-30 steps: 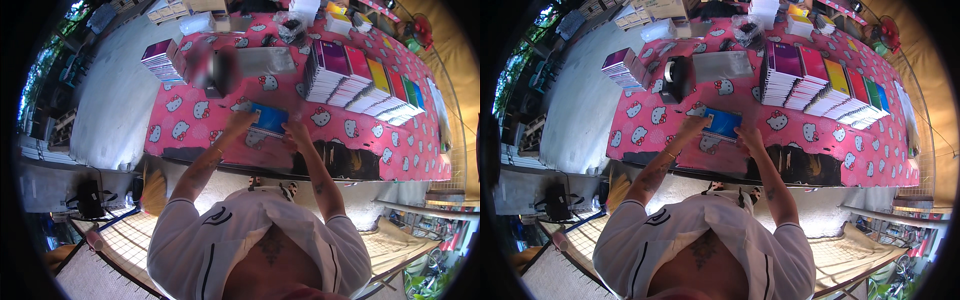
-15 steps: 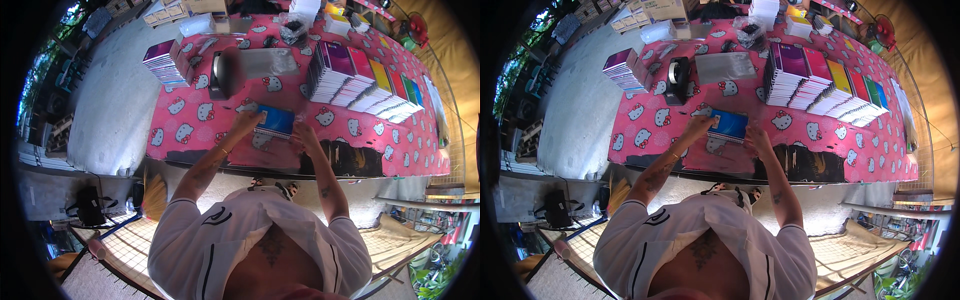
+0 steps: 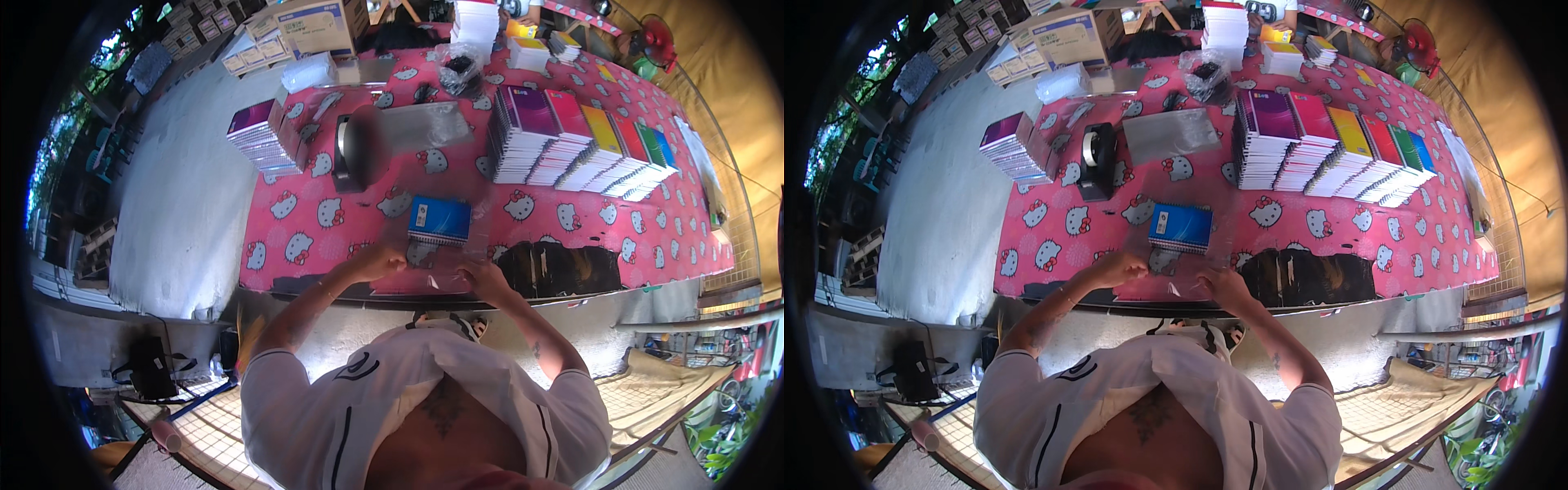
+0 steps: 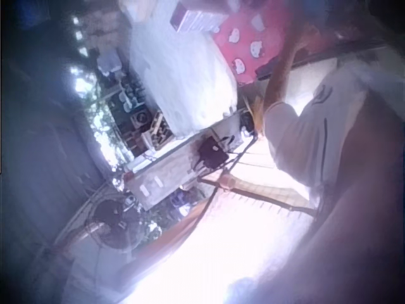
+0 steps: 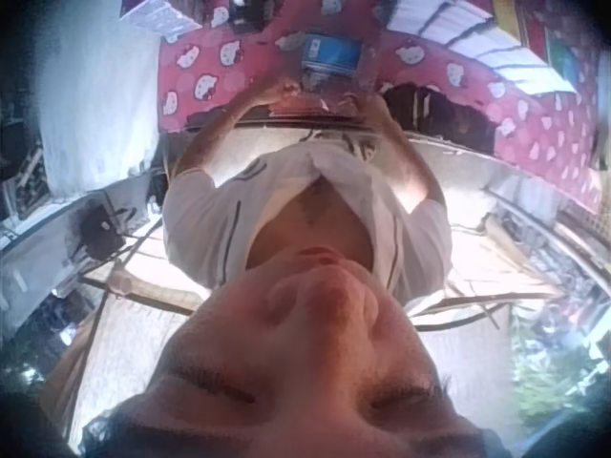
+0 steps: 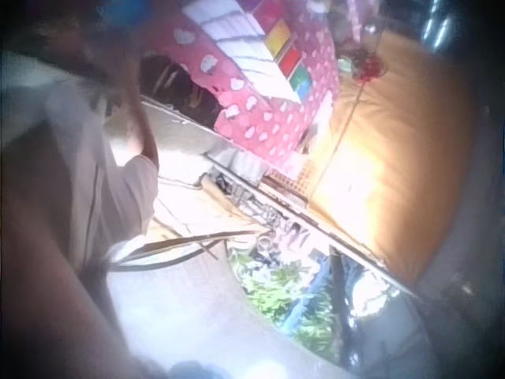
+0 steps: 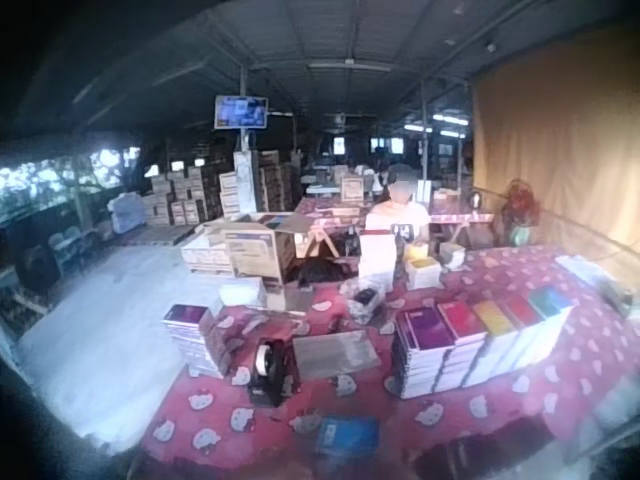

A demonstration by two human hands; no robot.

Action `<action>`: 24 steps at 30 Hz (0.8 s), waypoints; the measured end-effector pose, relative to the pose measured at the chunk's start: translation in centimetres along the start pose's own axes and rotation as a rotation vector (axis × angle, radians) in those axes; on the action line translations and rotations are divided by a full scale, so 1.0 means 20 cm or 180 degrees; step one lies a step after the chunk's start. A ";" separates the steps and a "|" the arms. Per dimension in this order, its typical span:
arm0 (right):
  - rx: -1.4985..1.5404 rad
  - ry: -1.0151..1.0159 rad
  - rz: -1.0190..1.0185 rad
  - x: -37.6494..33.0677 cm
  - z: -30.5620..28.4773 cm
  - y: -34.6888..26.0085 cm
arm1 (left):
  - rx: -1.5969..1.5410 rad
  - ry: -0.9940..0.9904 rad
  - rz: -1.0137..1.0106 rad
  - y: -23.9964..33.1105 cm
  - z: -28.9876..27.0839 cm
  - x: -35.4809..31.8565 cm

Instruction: The person picks up individual notebooks from a central pile, places each one into a plastic sleeve, and then seals the sleeve with tape before setting the finished item aside.

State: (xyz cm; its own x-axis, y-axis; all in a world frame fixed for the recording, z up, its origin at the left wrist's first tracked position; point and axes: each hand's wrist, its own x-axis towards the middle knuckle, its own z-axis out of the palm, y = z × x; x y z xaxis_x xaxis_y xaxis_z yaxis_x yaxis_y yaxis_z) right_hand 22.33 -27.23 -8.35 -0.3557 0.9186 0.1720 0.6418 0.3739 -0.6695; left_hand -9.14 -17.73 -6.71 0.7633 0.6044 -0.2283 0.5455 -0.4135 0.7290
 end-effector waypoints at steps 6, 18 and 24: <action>-0.0224 0.0009 -0.0167 0.05 -0.06 -0.10 | 0.0607 0.0208 0.0411 0.04 0.04 -0.08; -0.0884 0.0163 0.0076 0.10 -0.03 -0.21 | 0.0349 0.0572 0.0133 0.10 -0.01 -0.09; -0.1114 -0.0055 -0.0122 0.06 0.03 -0.10 | 0.0476 0.1215 0.0881 0.38 0.07 0.05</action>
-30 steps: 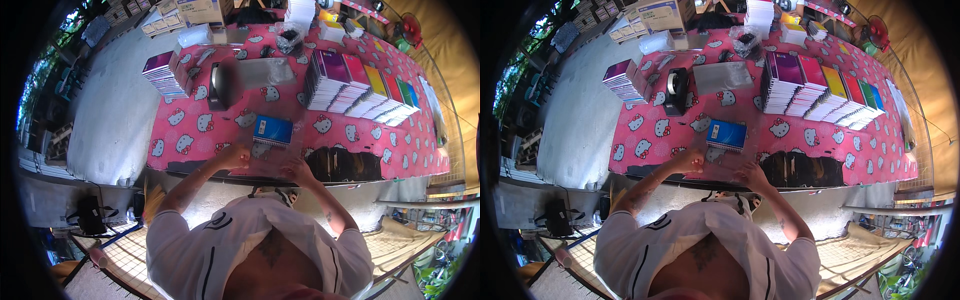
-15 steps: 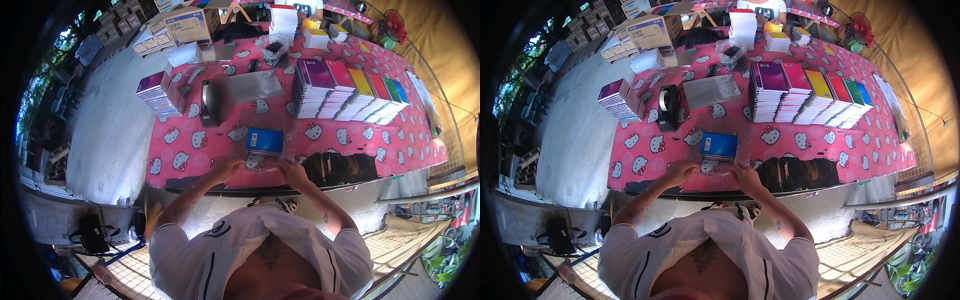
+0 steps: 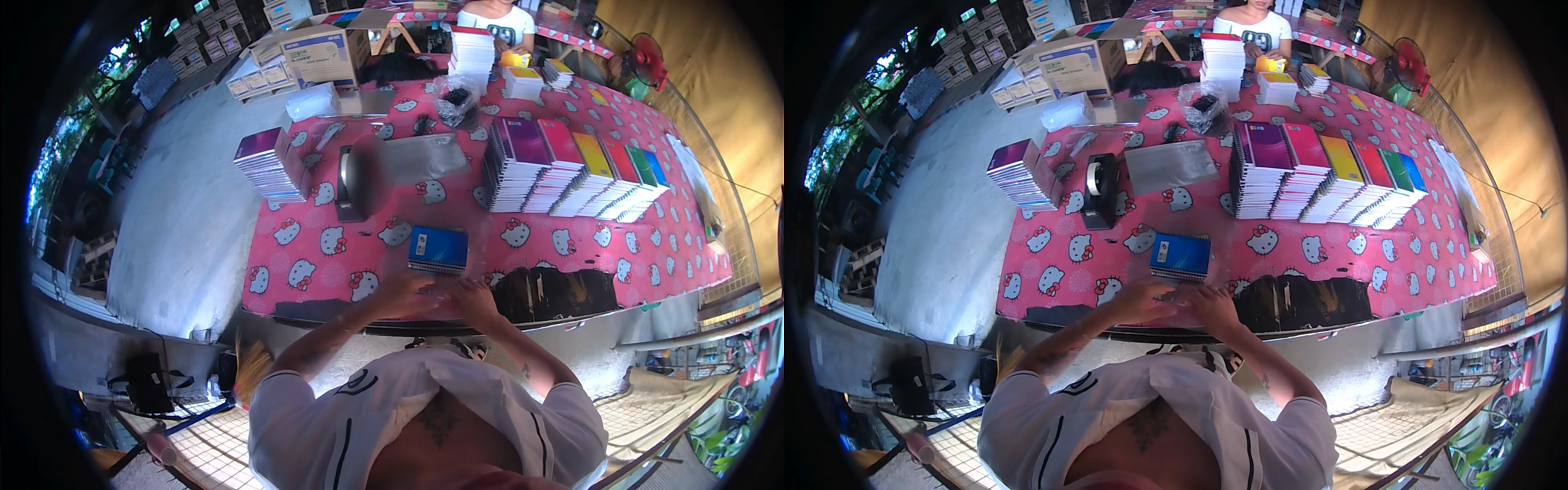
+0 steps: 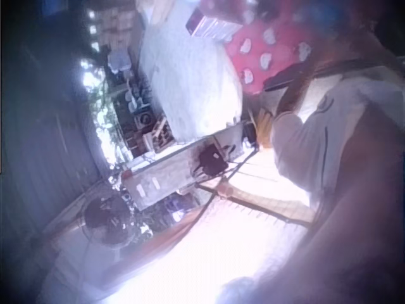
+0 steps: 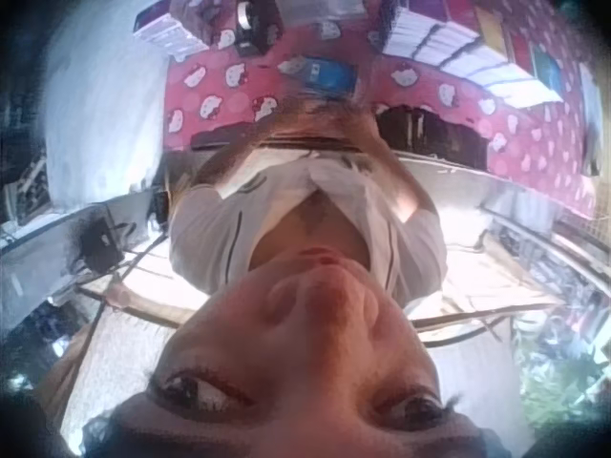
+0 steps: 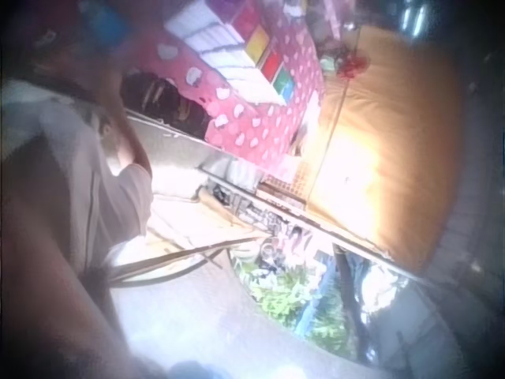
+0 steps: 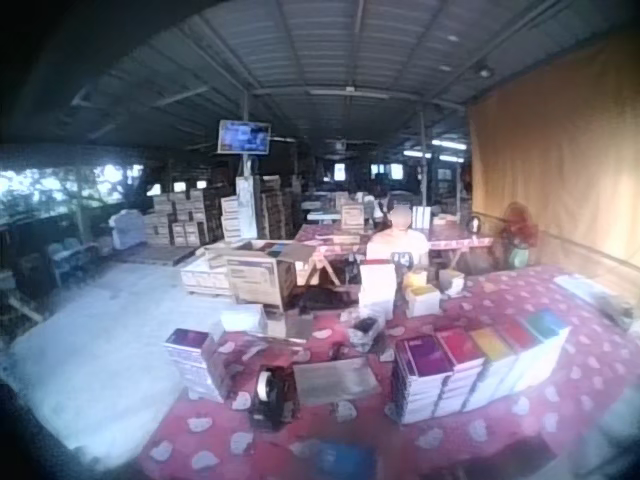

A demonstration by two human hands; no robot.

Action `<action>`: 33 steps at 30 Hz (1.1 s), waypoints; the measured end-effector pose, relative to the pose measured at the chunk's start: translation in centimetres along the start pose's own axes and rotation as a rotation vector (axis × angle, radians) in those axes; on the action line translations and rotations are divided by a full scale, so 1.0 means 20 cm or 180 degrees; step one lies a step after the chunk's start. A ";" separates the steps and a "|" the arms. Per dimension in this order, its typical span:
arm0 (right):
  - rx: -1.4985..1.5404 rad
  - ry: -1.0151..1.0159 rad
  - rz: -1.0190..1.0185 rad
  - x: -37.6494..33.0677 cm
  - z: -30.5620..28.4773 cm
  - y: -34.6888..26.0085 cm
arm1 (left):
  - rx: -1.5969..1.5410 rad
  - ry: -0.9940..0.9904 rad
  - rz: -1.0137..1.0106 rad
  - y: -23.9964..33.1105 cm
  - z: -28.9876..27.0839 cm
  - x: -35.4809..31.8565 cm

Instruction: The person picks up individual notebooks from a central pile, places each one into a plastic sleeve, and then seals the sleeve with tape before setting the finished item aside.

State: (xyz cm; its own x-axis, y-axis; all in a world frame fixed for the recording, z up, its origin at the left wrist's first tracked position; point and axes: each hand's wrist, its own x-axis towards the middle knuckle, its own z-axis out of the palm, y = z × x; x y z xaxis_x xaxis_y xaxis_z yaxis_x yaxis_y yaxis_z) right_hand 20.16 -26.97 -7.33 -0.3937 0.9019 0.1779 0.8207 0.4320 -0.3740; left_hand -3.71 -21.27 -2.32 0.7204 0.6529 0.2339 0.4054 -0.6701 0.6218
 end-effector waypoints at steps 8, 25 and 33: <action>0.0048 0.0714 0.0009 0.02 0.03 -0.02 | 0.0072 -0.0670 -0.1180 -0.28 -0.04 -0.21; 0.1874 0.1716 0.1495 0.26 -0.16 0.14 | -0.2882 0.0593 -0.2118 -0.59 -0.14 0.07; 0.1804 0.0992 0.1856 -0.08 -0.20 0.34 | -0.2778 0.0614 -0.2263 -0.57 -0.11 0.00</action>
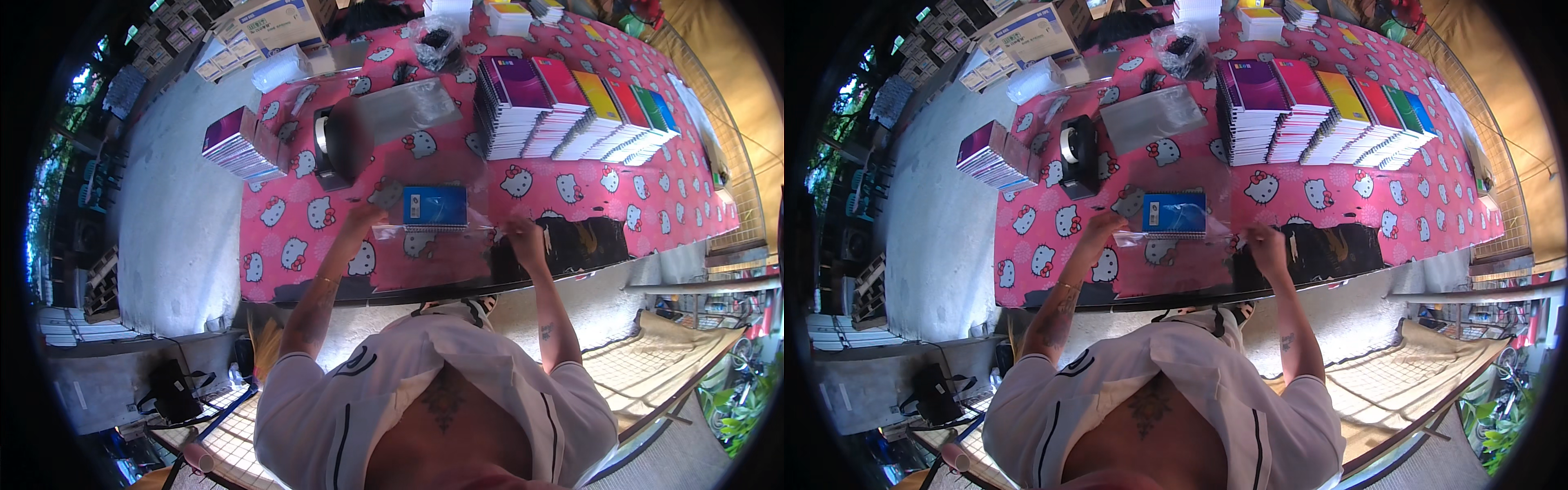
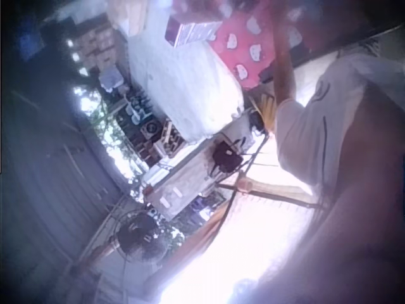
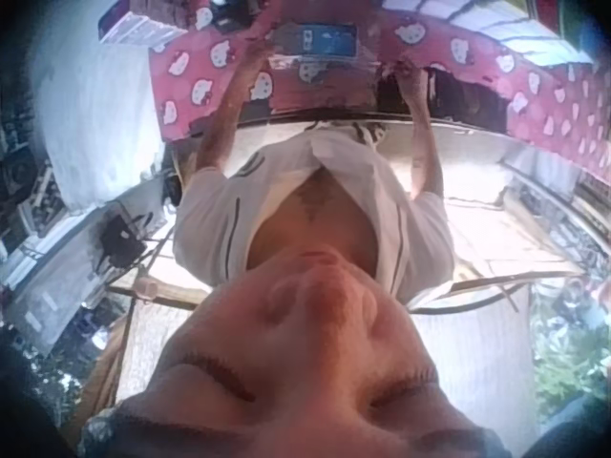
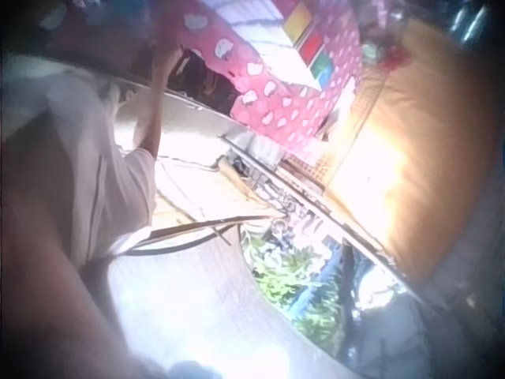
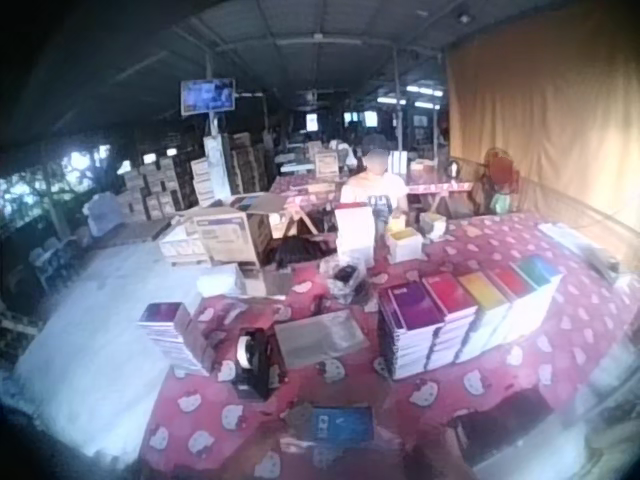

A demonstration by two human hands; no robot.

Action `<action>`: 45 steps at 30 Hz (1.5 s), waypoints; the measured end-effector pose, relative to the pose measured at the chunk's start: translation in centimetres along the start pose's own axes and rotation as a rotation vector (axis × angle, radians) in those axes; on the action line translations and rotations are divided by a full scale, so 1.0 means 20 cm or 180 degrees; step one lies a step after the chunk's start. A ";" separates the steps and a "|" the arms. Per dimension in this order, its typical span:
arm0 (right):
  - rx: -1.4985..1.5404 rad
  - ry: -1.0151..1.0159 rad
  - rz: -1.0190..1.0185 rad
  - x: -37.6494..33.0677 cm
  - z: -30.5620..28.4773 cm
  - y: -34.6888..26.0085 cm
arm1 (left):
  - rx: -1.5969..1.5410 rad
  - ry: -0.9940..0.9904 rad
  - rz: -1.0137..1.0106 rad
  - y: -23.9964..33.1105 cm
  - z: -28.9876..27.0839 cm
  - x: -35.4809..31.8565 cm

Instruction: The person picks up individual notebooks from a central pile, places each one into a plastic sleeve, and then seals the sleeve with tape before setting the finished item aside.

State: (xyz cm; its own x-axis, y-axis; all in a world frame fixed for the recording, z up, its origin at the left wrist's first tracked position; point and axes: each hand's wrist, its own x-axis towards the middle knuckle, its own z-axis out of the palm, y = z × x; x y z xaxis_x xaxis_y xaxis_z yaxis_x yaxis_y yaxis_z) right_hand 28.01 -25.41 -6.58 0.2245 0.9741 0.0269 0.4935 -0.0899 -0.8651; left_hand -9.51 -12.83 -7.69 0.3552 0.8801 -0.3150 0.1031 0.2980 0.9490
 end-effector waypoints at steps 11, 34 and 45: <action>-0.1800 -0.0423 -0.1572 -0.11 0.55 -0.41 | 0.0107 0.0329 -0.0118 0.05 0.02 0.05; -0.1920 -0.0076 -0.1812 -0.12 0.58 -0.34 | 0.3682 -0.0275 0.2640 0.35 0.43 0.72; -0.1940 0.0143 -0.2045 -0.08 0.60 -0.34 | 0.4583 -0.0203 0.2742 0.39 0.50 0.18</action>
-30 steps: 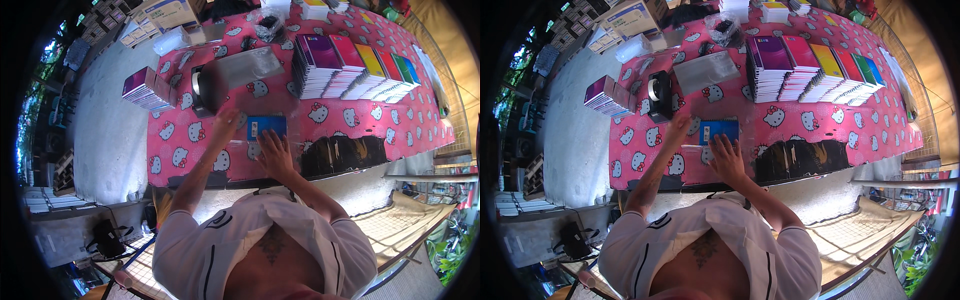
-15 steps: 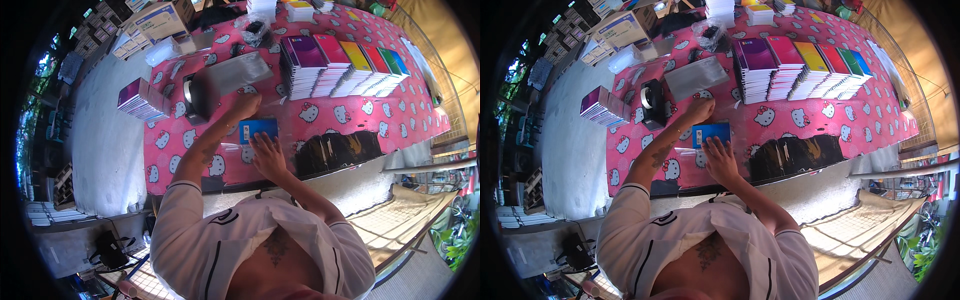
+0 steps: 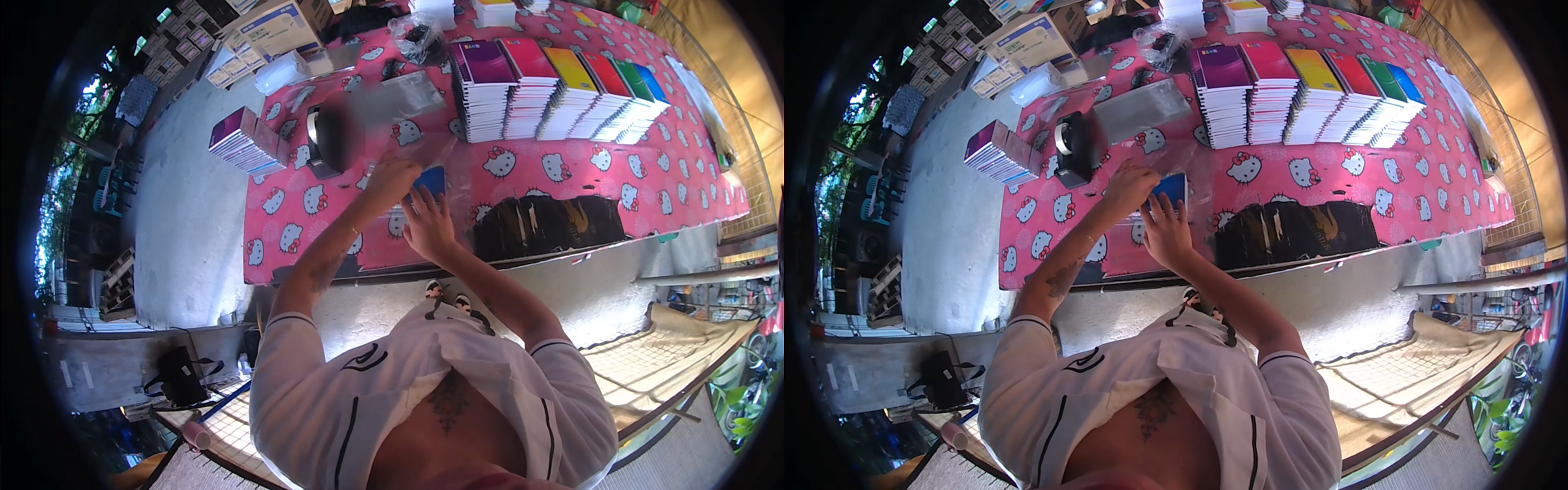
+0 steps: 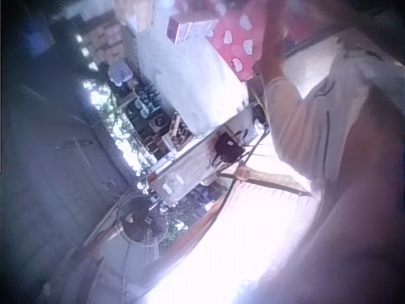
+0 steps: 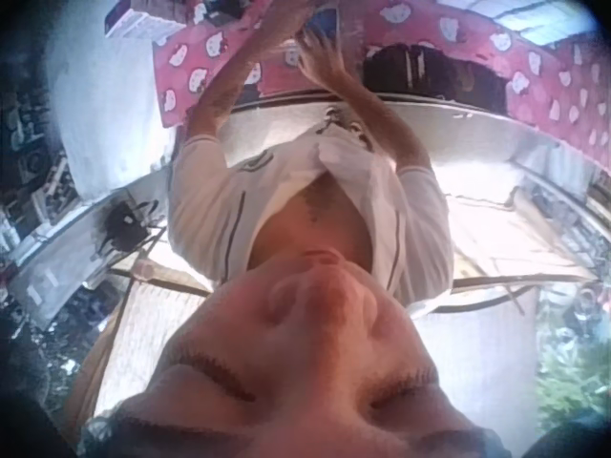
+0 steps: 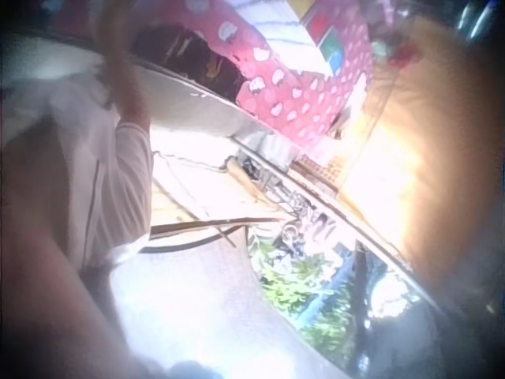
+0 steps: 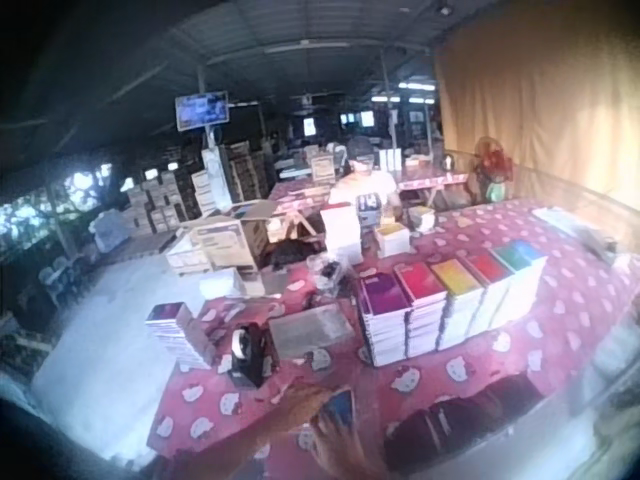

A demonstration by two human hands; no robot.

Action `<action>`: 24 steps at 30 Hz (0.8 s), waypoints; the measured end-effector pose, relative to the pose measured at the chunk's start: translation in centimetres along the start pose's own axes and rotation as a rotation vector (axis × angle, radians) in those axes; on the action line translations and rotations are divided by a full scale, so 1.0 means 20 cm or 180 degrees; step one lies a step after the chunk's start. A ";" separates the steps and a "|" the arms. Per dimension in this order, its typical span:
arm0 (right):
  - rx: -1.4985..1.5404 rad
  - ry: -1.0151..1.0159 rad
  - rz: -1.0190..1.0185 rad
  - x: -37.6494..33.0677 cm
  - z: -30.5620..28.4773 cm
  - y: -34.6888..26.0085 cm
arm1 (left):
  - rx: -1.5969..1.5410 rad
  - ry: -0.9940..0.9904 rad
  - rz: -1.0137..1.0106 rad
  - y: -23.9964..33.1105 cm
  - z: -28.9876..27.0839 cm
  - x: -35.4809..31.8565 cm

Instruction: The person picks up individual notebooks from a central pile, places each one into a plastic sleeve, and then seals the sleeve with tape before setting the finished item aside.

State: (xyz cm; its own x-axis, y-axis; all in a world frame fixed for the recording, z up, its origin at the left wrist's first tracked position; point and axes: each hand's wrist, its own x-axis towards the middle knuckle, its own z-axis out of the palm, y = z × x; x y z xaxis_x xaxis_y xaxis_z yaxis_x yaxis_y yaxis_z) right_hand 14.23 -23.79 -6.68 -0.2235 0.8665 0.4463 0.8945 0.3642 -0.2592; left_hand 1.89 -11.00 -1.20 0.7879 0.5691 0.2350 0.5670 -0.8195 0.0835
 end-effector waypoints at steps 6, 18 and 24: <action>-0.0266 -0.0217 -0.0131 -0.03 0.05 0.03 | -0.0656 0.0685 -0.0631 0.16 0.16 -0.13; 0.1563 0.0425 0.0534 0.04 0.10 0.22 | -0.1343 0.1023 -0.1354 0.21 0.13 -0.12; 0.3361 0.0608 0.2112 0.22 0.03 0.58 | -0.1023 0.1025 -0.1071 0.24 0.14 -0.13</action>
State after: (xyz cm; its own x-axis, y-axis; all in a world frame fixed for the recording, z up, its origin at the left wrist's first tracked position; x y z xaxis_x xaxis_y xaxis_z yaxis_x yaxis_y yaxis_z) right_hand 23.42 -15.48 -8.16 0.2874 0.9558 0.0617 0.0485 0.0498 -0.9976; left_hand 3.30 -16.15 -4.19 0.4350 0.7944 0.4239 0.6330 -0.6046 0.4836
